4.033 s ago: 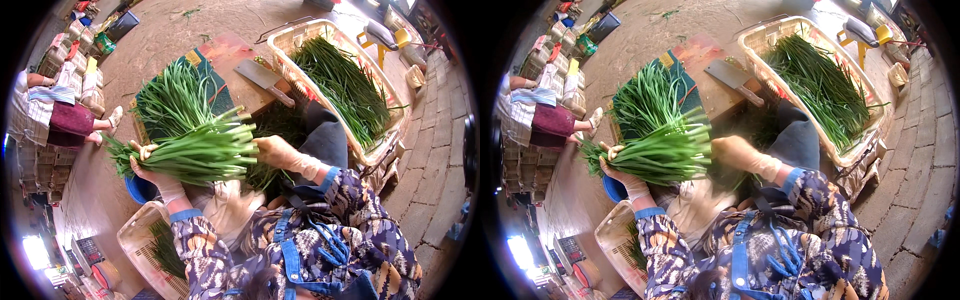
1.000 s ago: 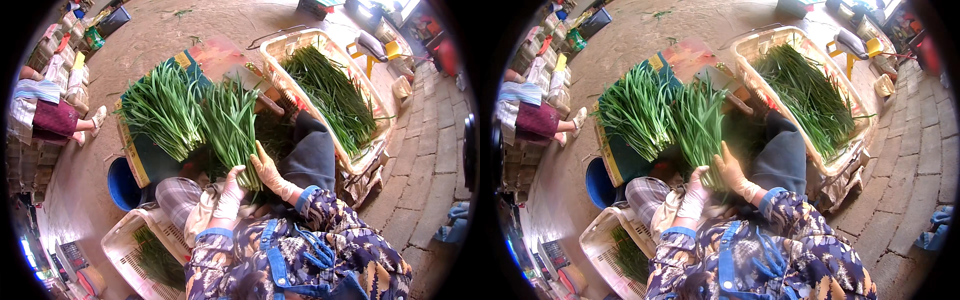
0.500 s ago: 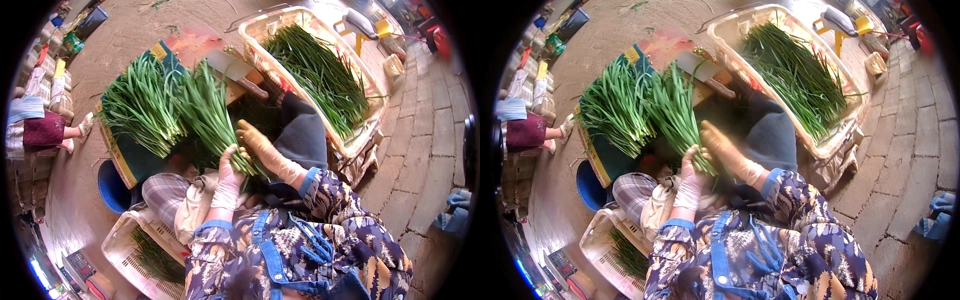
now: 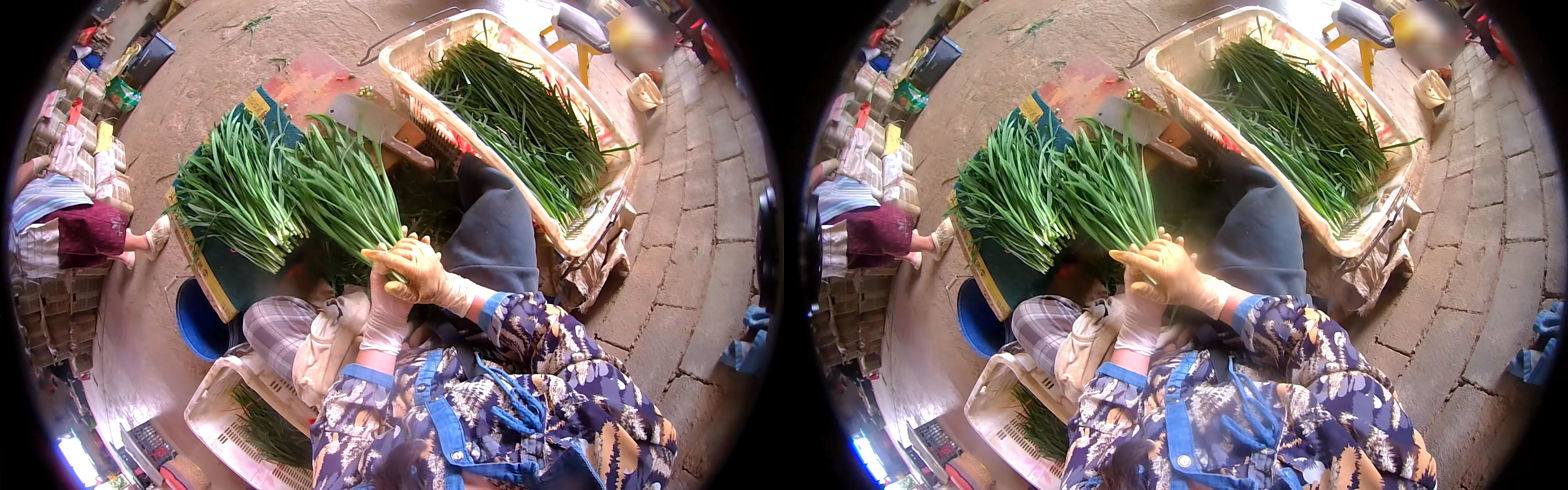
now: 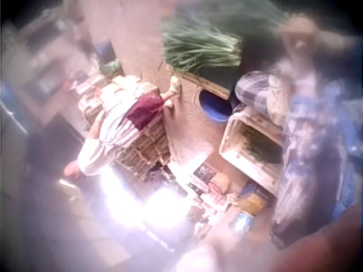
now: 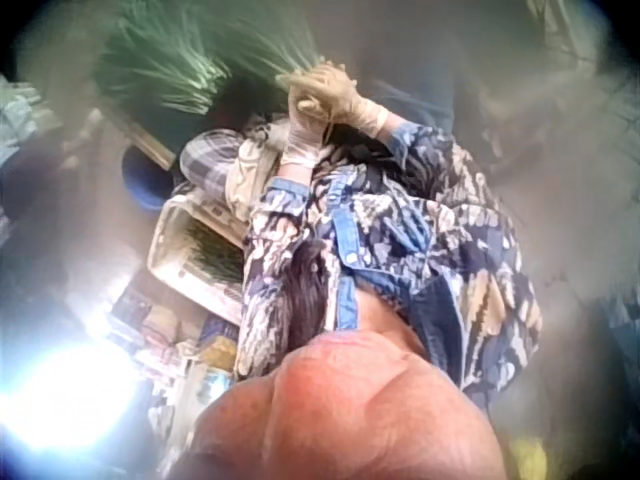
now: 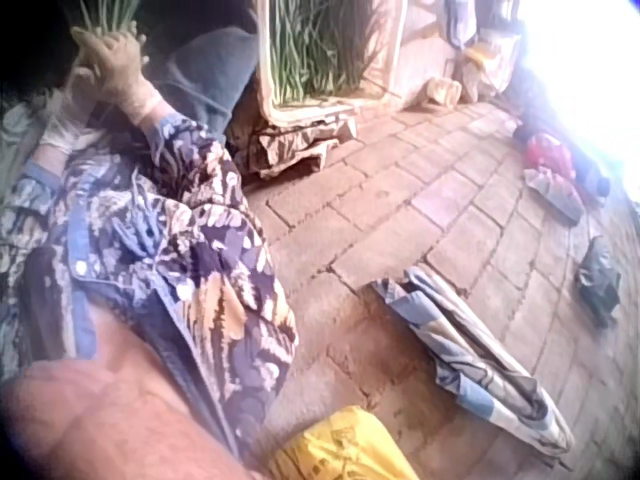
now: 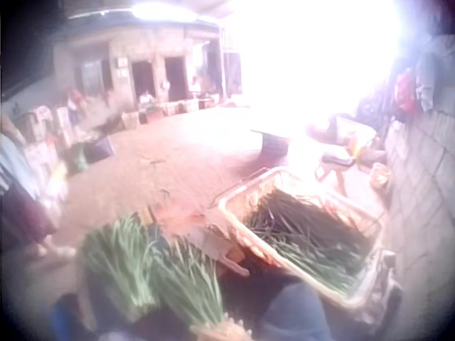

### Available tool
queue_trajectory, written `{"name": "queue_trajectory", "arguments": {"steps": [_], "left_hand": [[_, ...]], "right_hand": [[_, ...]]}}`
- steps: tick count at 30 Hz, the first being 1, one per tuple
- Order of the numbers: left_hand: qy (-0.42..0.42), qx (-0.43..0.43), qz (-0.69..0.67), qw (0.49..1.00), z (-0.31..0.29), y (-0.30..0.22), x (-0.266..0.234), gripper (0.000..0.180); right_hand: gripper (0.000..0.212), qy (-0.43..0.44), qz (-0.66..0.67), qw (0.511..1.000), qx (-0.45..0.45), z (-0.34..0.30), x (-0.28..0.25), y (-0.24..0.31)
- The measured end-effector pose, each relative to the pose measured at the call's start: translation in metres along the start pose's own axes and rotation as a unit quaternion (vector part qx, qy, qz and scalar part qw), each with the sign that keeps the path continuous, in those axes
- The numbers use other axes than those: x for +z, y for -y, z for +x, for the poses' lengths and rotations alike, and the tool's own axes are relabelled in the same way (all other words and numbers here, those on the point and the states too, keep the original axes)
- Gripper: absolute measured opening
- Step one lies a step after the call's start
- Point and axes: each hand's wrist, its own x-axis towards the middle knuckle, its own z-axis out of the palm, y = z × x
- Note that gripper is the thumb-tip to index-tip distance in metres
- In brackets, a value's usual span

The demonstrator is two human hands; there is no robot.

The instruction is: The person sorts a bunch of leeks by hand, removes dry or damaged leaves, gathers them into a bundle, and ties the bundle with a red string before trimming the ends with a large knife.

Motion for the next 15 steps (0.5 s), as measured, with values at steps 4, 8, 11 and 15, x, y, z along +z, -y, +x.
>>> {"name": "queue_trajectory", "arguments": {"steps": [4,8,11,15], "left_hand": [[0.019,-0.003,-0.009,1.0,-0.001,0.002,-0.012,0.052],[0.024,-0.011,-0.02,0.999,-0.001,0.004,-0.021,0.053],[0.038,-0.021,-0.035,0.998,0.003,0.003,-0.034,0.053],[0.136,-0.014,0.012,0.99,0.0,0.0,-0.061,0.059]], "right_hand": [[0.051,0.039,-0.048,0.997,0.041,-0.009,0.001,-0.001],[0.047,0.043,-0.068,0.997,0.019,-0.007,0.005,-0.003],[0.045,0.041,-0.075,0.996,0.033,-0.004,0.006,-0.006],[0.048,0.09,-0.064,0.993,-0.035,0.0,-0.002,0.014]]}}
